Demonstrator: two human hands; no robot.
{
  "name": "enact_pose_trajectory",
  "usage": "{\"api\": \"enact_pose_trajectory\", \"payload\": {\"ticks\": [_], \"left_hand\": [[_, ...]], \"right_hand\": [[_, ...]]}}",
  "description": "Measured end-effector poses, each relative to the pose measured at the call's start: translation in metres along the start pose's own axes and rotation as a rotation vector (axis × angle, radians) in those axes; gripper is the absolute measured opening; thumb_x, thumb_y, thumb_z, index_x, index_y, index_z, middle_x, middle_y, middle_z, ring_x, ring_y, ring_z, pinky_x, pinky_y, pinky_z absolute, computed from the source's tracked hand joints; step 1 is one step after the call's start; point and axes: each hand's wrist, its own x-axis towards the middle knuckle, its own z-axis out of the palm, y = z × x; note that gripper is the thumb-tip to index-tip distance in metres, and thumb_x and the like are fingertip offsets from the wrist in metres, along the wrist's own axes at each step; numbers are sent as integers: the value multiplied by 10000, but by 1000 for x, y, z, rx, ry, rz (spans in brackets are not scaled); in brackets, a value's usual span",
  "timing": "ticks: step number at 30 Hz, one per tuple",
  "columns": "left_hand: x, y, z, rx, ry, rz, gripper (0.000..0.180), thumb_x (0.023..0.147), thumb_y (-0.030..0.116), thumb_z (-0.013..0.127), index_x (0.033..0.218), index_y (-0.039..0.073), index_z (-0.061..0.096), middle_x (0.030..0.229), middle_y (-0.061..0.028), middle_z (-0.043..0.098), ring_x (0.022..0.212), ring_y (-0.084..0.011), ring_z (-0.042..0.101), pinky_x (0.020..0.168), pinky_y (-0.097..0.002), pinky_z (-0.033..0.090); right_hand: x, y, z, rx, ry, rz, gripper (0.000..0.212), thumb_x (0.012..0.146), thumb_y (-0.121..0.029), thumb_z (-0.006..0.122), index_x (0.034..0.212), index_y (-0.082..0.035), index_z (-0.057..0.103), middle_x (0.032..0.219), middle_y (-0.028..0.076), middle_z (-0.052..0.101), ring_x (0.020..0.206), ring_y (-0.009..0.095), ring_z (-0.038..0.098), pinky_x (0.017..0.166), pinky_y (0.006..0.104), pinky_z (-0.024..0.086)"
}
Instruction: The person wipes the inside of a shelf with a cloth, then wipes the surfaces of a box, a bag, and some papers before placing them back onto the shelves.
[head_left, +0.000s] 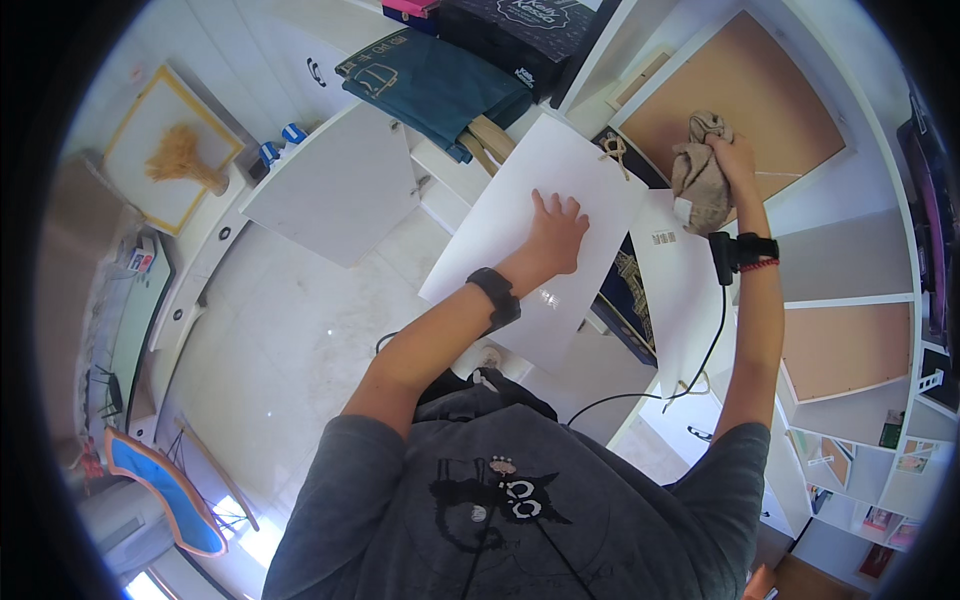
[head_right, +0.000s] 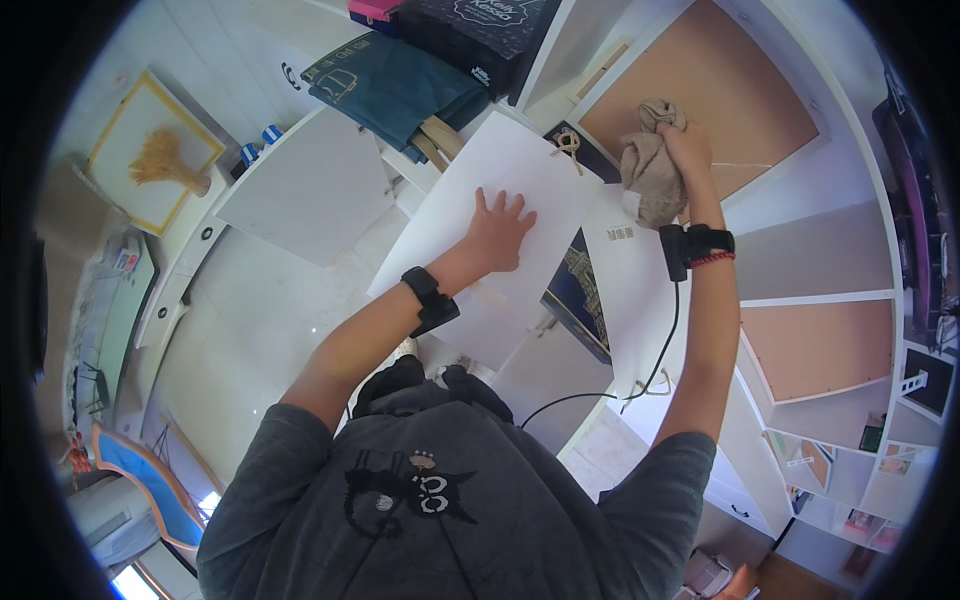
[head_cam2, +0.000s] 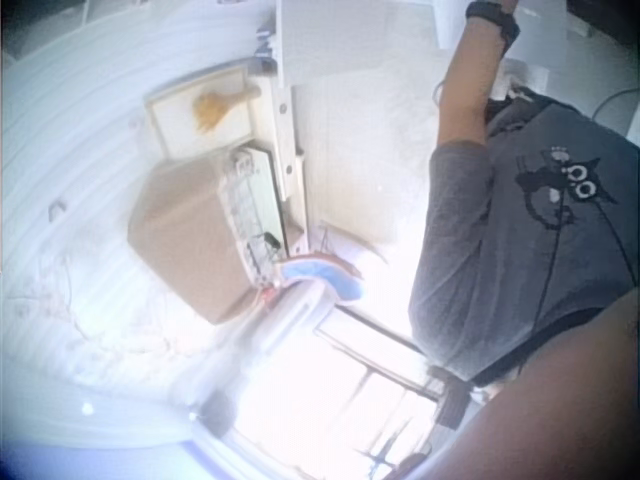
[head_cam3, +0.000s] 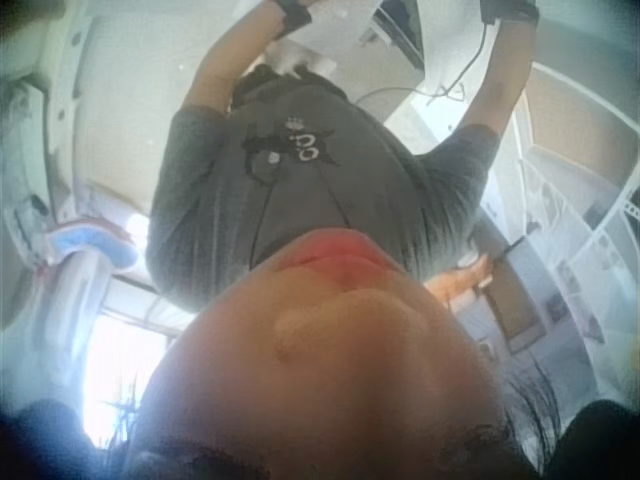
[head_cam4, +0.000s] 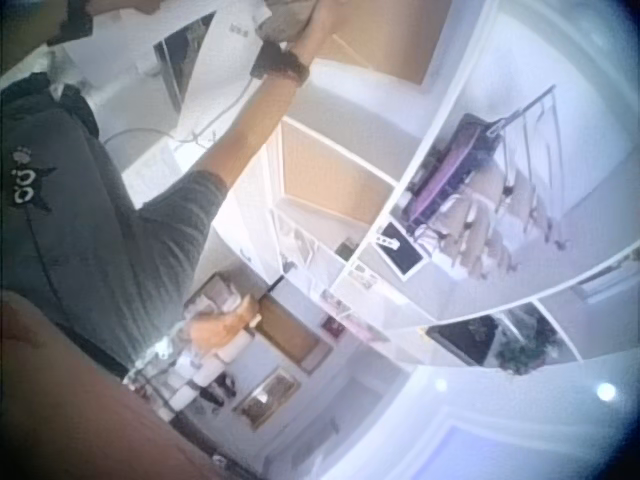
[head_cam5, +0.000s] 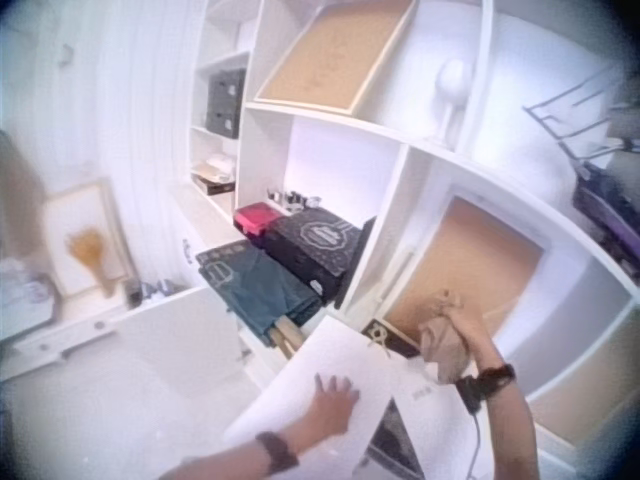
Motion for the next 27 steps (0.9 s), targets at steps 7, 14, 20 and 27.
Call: {"api": "enact_pose_trajectory", "payload": {"ticks": [7, 14, 20, 27], "left_hand": [[1, 0, 1, -6, 18, 1, 694, 663, 270, 615, 1305, 162, 374, 1354, -130, 294, 1257, -343, 271, 962, -630, 174], [-2, 1, 2, -9, 13, -33, 707, 683, 318, 622, 1324, 195, 350, 1385, -110, 264, 1281, -305, 241, 958, -646, 159], [-6, 0, 9, 11, 28, -21, 721, 716, 391, 615, 1344, 207, 311, 1404, -97, 245, 1295, -297, 218, 963, -651, 136], [-3, -2, 9, 24, -8, 23, 687, 755, 354, 581, 1347, 148, 299, 1415, -99, 220, 1311, -296, 181, 967, -657, 110]], "right_hand": [[-7, 10, 27, 90, -227, 9, 418, 628, -280, 606, 908, 30, 618, 856, 202, 625, 800, 302, 604, 713, 357, 465], [-41, -12, 98, -220, -210, -12, 394, 638, -298, 609, 898, -4, 628, 881, 222, 617, 856, 365, 595, 758, 414, 468], [-70, -12, 97, -235, -255, -85, 358, 669, -314, 590, 924, -67, 638, 866, 186, 631, 841, 346, 601, 749, 414, 474], [-138, -28, 86, -97, -383, -151, 345, 653, -295, 597, 899, -57, 637, 860, 198, 622, 830, 357, 590, 747, 413, 467]]}}
